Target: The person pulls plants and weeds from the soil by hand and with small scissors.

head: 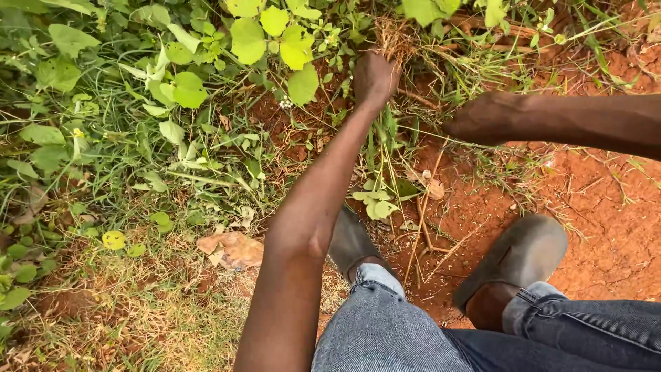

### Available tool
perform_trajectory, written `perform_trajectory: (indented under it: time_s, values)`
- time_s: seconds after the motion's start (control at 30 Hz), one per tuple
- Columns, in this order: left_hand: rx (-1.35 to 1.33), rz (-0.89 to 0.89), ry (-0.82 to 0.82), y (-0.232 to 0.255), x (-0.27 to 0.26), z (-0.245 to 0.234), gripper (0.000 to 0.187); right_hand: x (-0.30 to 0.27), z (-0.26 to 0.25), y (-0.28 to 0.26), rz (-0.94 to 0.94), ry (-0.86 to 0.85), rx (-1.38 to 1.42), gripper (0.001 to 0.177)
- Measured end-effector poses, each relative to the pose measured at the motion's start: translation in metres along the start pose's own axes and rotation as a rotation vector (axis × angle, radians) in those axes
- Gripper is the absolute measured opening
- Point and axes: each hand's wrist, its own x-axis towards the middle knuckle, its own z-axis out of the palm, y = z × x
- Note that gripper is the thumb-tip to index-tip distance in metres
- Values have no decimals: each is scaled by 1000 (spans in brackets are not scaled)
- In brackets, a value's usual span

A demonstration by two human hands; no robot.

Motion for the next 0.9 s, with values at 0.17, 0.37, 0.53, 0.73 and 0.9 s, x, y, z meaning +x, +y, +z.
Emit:
perform_trajectory:
  time_s: [0.17, 0.37, 0.53, 0.73, 0.9]
  values:
    - [89, 398, 372, -89, 82, 78, 34, -3, 0, -2, -24, -31, -95, 28]
    - [-175, 157, 85, -32, 19, 4, 30, 3, 21, 5, -35, -21, -58, 28]
    - [-220, 202, -207, 0, -77, 7, 22, 7, 31, 10, -150, -21, -396, 43]
    - [40, 209, -319, 3, -126, 20, 42, 14, 51, 4, -126, -57, -231, 28]
    - [74, 388, -243, -3, -113, 22, 30, 14, 43, -4, -87, 8, -66, 23]
